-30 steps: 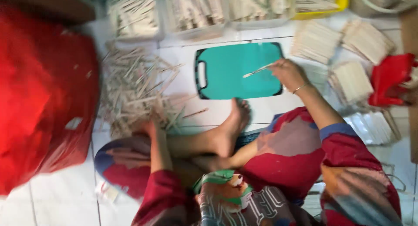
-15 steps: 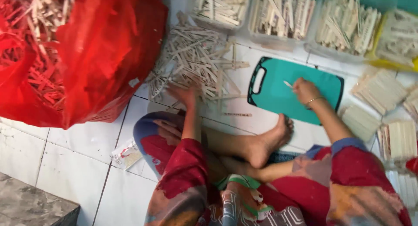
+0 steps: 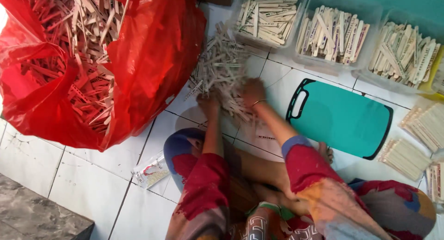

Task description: The person sits on the floor and gathers loose popsicle sticks from a pile. They align the sticks into neat bundles on a green cutting board, place them into clear plastic bags, and set the packaged bundles aside.

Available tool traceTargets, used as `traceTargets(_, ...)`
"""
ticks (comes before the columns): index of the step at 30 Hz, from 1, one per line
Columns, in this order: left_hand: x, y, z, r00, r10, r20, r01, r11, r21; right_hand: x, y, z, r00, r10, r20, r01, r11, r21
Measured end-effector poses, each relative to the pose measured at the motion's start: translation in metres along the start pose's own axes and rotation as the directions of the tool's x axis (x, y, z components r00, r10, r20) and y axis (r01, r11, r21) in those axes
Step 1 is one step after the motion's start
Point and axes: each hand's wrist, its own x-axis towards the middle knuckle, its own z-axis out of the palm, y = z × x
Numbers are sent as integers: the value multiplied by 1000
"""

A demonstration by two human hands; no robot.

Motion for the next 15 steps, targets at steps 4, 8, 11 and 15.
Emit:
traceTargets(4, 13, -10, 17, 993, 82, 80, -61, 971, -231, 5, -29, 23, 907, 238, 348, -357, 872, 334)
traceTargets(8, -59, 83, -56, 926, -86, 369, 226, 907, -356, 7, -40, 56, 712, 250, 657, -647, 599, 473)
traceTargets(11, -80, 101, -46, 880, -182, 439, 322, 907, -271, -14, -26, 117, 622, 370, 690, -772, 439, 460)
traceTargets(15, -52, 17, -6, 680, -112, 724, 699, 397, -595, -28, -15, 177, 632, 476, 612, -772, 317, 551)
